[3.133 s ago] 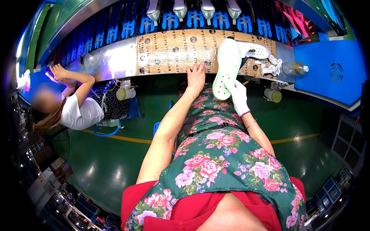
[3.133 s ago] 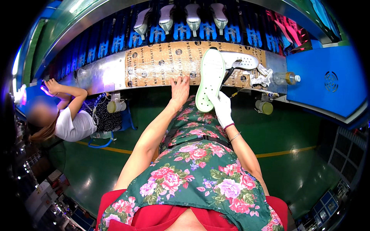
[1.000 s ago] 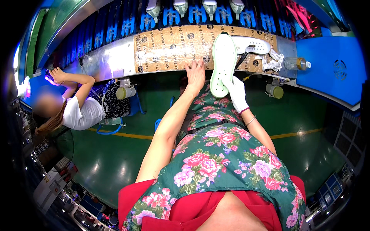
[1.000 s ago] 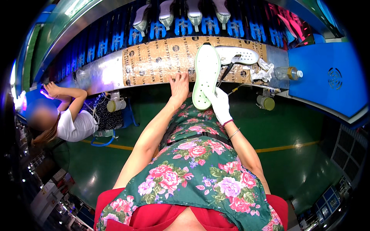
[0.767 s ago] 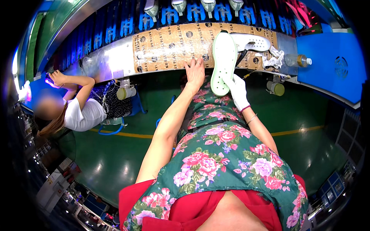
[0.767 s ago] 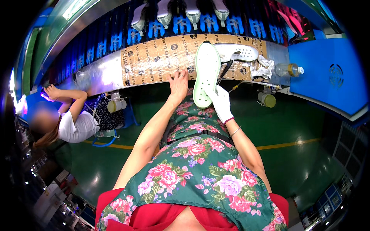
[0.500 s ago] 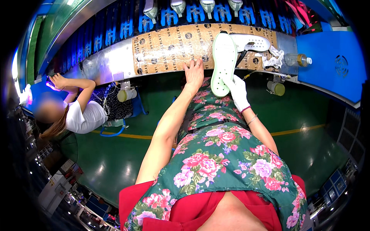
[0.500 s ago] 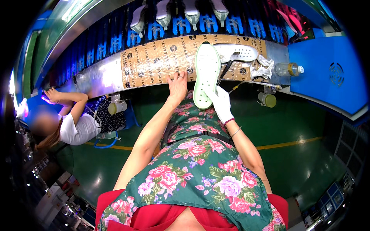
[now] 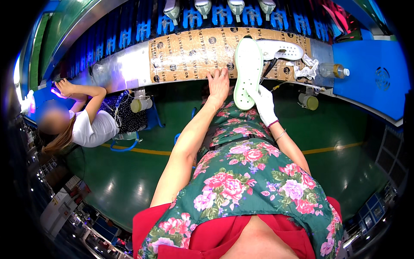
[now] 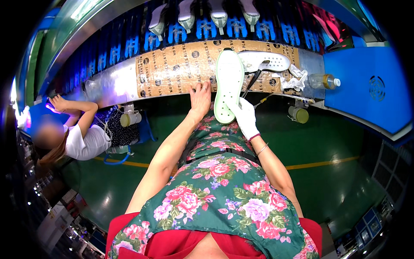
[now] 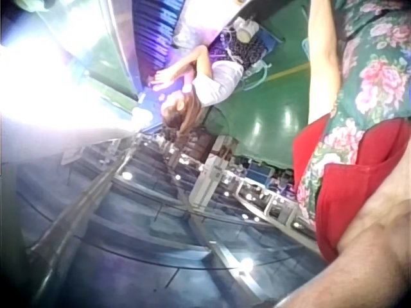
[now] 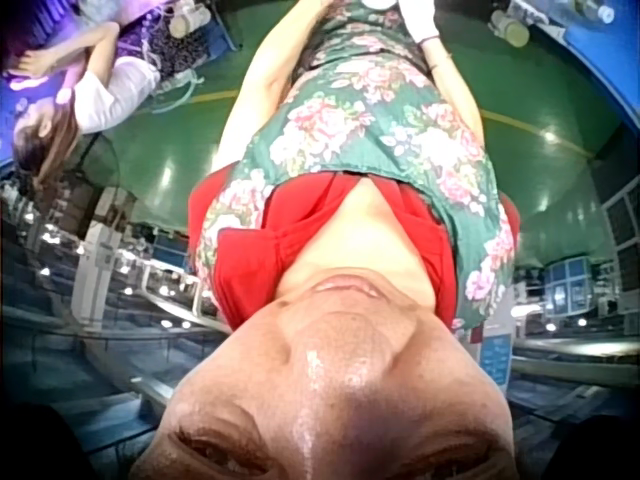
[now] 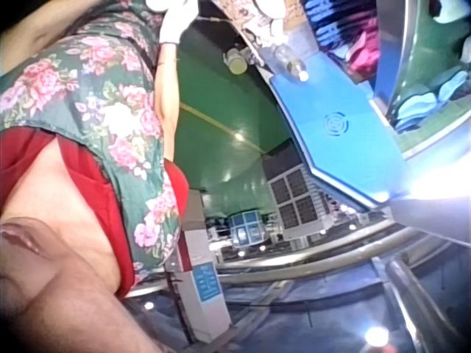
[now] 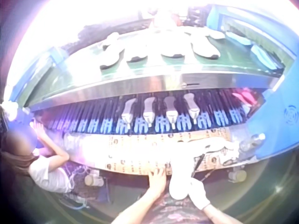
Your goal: The person applies adhesive to the inner surface of shoe soles using a brush, placing the coated soles onto a conveyor belt system.
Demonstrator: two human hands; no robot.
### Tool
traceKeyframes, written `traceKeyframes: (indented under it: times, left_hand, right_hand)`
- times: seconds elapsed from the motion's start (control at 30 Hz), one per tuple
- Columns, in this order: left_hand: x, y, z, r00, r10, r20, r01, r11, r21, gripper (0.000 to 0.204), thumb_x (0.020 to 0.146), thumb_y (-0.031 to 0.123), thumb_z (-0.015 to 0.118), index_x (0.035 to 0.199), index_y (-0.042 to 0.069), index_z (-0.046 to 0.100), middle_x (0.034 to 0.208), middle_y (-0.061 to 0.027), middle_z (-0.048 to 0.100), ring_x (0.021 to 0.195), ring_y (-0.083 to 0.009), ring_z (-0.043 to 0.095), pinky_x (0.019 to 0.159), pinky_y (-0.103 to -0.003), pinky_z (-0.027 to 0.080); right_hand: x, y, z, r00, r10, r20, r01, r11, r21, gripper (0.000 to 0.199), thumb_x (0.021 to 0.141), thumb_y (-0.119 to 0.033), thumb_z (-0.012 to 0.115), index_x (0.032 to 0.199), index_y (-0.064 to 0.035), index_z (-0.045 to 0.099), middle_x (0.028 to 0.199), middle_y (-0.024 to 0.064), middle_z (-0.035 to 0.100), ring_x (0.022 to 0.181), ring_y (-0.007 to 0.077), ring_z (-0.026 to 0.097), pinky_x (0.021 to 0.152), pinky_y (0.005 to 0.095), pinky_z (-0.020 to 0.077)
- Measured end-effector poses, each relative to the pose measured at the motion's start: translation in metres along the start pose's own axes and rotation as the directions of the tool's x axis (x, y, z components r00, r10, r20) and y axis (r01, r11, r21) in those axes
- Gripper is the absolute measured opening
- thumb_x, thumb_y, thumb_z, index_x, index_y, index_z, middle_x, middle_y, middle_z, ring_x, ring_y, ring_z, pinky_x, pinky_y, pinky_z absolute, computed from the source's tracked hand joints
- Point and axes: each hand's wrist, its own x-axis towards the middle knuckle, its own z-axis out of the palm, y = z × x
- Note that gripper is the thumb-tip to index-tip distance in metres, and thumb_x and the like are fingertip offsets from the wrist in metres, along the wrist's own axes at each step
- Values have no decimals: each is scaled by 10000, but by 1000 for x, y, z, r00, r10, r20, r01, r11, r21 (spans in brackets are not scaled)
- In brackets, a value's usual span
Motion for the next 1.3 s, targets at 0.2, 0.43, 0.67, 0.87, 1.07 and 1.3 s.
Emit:
traceKeyframes:
  times: [0.2,0.43,0.67,0.87,1.07,1.3]
  left_hand:
    - [0,7,7,999,-51,-18,51,999,-2,462,914,117,527,1359,-6,512,1258,-68,530,1165,-282,498,1020,-645,348]
    - [9,3,11,997,-62,-38,61,998,-21,488,910,109,521,1382,-10,488,1248,-77,531,1139,-291,510,1010,-641,351]
    - [-5,-3,5,999,-1,-52,-1,999,-32,459,906,124,528,1352,12,519,1200,-66,547,1123,-288,515,1012,-636,346]
    - [1,-1,4,998,-15,-66,12,999,-37,437,922,116,514,1348,21,525,1206,-66,545,1149,-298,510,1011,-638,350]
    - [-9,-8,-3,1000,7,12,-6,998,-68,582,838,65,580,1406,26,459,1275,-89,517,1188,-312,491,1014,-640,342]
    - [5,-7,-4,998,1,65,1,999,-32,543,897,115,542,1420,3,448,1362,-101,481,1256,-339,458,1026,-656,334]
  right_hand:
    - [-1,3,2,1000,3,30,-4,999,48,317,930,-147,691,1186,37,656,1076,42,690,929,86,612,857,267,493]
    - [-4,7,1,999,17,33,-18,1000,12,319,931,-142,686,1192,39,652,1090,48,690,946,94,620,865,268,496]
    - [-1,6,1,999,30,40,-31,999,19,311,934,-151,682,1182,35,659,1065,48,698,928,90,624,849,259,499]
    - [1,2,2,998,-2,57,-1,999,49,315,932,-168,689,1172,33,666,1060,45,698,919,84,620,842,256,497]
    - [0,2,1,1000,3,30,-2,1000,-18,301,934,-160,686,1166,31,670,1043,40,700,904,79,619,833,256,496]
    - [3,-6,-1,1000,-10,-6,10,1000,4,329,931,-156,685,1189,46,656,1081,67,702,953,102,631,873,266,500]
